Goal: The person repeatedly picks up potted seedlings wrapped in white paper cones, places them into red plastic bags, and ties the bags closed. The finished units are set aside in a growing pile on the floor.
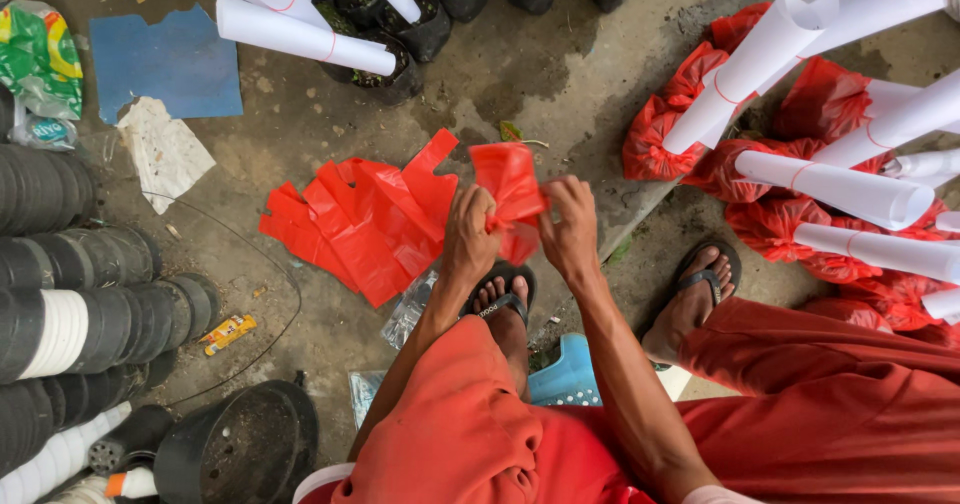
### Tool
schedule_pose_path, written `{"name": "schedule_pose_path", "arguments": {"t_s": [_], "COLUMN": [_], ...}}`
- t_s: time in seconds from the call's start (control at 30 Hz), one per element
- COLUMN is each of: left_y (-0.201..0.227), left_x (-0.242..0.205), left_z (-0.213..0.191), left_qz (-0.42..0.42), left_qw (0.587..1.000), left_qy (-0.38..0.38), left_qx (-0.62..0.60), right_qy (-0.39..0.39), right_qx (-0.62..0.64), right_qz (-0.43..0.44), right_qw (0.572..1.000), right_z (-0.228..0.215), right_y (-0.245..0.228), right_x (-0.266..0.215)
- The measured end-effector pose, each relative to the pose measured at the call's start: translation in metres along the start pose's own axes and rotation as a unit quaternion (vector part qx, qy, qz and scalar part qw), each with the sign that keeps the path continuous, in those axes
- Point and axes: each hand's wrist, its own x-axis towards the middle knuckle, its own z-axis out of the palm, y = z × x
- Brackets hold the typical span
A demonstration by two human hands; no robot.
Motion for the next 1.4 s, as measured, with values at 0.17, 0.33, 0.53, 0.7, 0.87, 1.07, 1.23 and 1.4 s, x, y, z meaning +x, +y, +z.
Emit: {"name": "schedule_pose_path", "arguments": {"t_s": [0.17,0.33,0.53,0.7,0.87,1.07,1.23,1.4], "left_y": [-0.038,-0.081,-0.090,-0.083,-0.063,-0.058,-0.055,-0.064], "left_x": [-0.007,-0.007,-0.019,-0.006,-0.016,-0.028,-0.034,-0.035], "left_z": [-0.012,0.009,0.042,0.063,0.063,0.063,0.067,0.063], "left_qz": [-0.302,-0.497,-0.408,-0.260,-0.169,-0.027,-0.034,-0.089], "left_qw": [0.952,0.557,0.637,0.946,0.984,0.999,0.989,0.983], "left_qy": [-0.004,-0.007,-0.041,0.048,-0.046,-0.039,-0.144,-0.159], "left_qx": [-0.046,-0.666,-0.652,-0.189,-0.035,0.000,-0.024,-0.008], "right_qy": [-0.097,-0.056,-0.065,-0.117,-0.048,0.018,0.116,0.100], "right_qx": [0.336,0.658,0.588,0.393,-0.044,0.436,0.398,0.345], "right_qz": [0.348,0.525,0.528,0.463,0.219,0.424,0.460,0.428], "right_qw": [0.870,0.537,0.609,0.786,0.974,0.793,0.785,0.829], "right_z": [-0.004,-0.004,-0.015,-0.010,0.007,0.033,0.043,0.040], "right_y": [0.070,0.084,0.069,0.091,0.128,0.213,0.282,0.264], "right_x": [-0.012,-0.014,-0.012,-0.008,0.045,0.218,0.285,0.253]}}
